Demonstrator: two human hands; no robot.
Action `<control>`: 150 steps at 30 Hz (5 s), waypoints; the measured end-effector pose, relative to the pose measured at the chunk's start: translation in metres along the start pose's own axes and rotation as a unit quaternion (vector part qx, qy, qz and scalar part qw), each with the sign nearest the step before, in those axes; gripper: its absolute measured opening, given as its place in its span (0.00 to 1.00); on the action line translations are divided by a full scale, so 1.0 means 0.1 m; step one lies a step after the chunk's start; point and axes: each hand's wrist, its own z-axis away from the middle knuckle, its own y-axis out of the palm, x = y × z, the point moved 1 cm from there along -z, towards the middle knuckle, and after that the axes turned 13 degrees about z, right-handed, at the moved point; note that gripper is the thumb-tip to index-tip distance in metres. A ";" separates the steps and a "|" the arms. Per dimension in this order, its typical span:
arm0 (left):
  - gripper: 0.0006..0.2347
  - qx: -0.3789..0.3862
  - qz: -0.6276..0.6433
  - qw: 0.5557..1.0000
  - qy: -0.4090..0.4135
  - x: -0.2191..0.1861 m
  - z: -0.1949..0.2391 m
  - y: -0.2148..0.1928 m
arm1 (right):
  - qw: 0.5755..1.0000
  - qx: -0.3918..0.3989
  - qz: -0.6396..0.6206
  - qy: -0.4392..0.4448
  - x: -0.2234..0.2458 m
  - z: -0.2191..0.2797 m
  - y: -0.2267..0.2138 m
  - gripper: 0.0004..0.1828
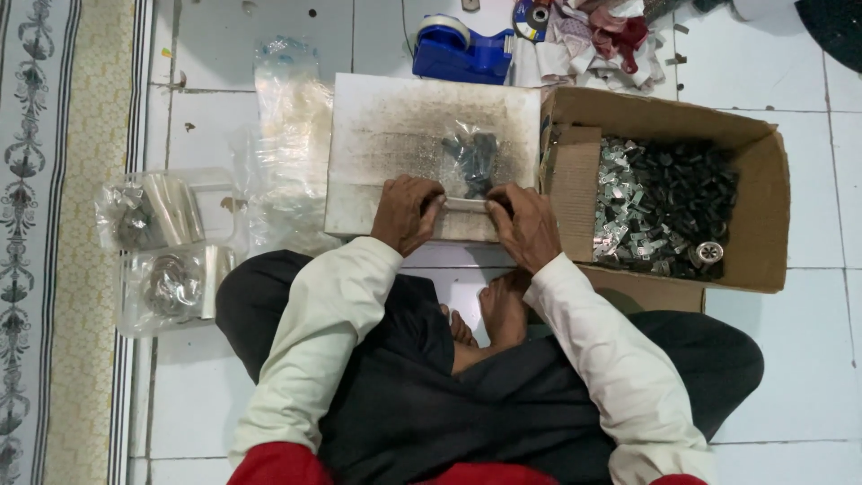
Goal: The person sits on the floor and packs small metal hardware pieces into clear plastic bags. They use a tape dispenser to seal the bags and place them aside, then continue sorting and bagging more pieces from a cardboard box.
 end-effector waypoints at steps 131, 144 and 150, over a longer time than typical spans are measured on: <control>0.17 0.058 -0.185 0.976 0.100 -0.91 -0.07 -0.09 | 0.962 -0.037 0.037 0.267 -1.42 -2.81 0.42 0.29; 0.24 0.077 -0.191 0.973 0.107 -0.89 0.11 -0.01 | 0.986 0.108 -0.103 -0.072 -0.47 -1.84 -0.33 0.33; 0.24 0.087 -0.210 0.970 0.081 -1.02 0.17 -0.05 | 0.947 0.287 -0.121 -0.081 0.18 -1.06 -0.63 0.37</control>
